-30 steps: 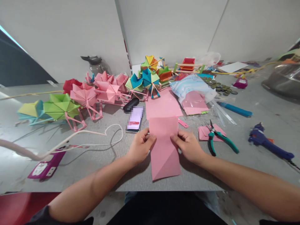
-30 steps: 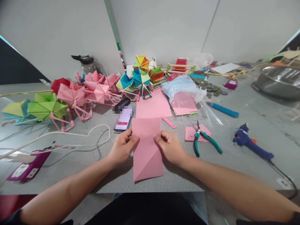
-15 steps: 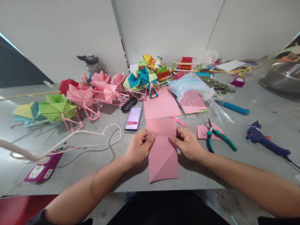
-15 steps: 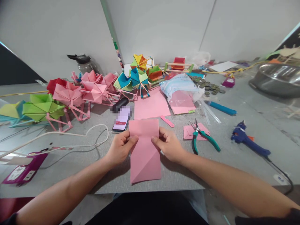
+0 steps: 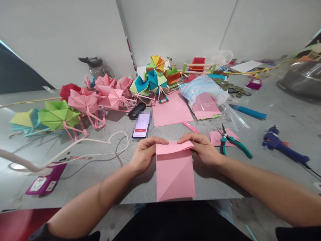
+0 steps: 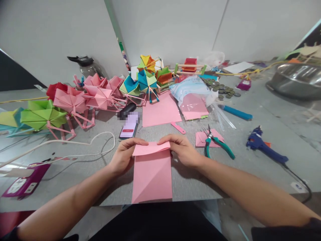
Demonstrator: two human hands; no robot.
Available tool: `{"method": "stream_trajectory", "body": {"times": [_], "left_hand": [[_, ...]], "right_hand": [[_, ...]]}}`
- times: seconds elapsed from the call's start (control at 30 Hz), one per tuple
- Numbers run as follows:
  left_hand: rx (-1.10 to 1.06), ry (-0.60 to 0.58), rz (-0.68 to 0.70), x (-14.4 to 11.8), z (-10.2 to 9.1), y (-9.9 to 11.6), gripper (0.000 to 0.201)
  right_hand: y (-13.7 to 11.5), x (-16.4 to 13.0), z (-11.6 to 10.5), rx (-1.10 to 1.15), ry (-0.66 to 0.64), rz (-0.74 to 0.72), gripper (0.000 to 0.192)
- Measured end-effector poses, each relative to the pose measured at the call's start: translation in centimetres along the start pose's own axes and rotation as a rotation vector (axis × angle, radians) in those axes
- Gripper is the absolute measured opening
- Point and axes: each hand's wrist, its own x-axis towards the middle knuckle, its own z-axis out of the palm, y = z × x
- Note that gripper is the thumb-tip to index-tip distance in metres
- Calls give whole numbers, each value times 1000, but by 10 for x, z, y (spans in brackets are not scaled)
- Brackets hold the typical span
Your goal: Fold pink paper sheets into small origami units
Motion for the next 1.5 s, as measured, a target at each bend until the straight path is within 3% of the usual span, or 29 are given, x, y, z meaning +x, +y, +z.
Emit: {"method": "stream_trajectory", "body": {"times": [0.2, 0.4, 0.57, 0.67, 0.8, 0.87, 1.07, 1.27, 1.5], "left_hand": [[22, 11, 2, 1, -2, 2, 15], [73, -77, 87, -2, -6, 4, 31], [258, -2, 122, -5, 0, 1, 24], [302, 56, 148, -7, 4, -1, 33], [291, 92, 130, -7, 6, -1, 60], [299, 102, 125, -7, 6, 0, 63], [363, 32, 159, -5, 0, 5, 28], [434, -214, -57, 1, -3, 7, 29], [478, -198, -27, 2, -2, 5, 25]], "right_hand": [[-5, 1, -8, -28, -76, 8, 22], [0, -1, -5, 31, -137, -45, 29], [6, 1, -1, 70, -102, -4, 53], [9, 5, -1, 66, -32, 23, 64], [10, 10, -3, -49, 25, 65, 39], [9, 10, -3, -122, 34, 62, 31], [6, 7, -2, -268, 69, 15, 28], [0, 1, -1, -405, 19, -55, 20], [0, 2, -3, -414, 55, -40, 23]]}}
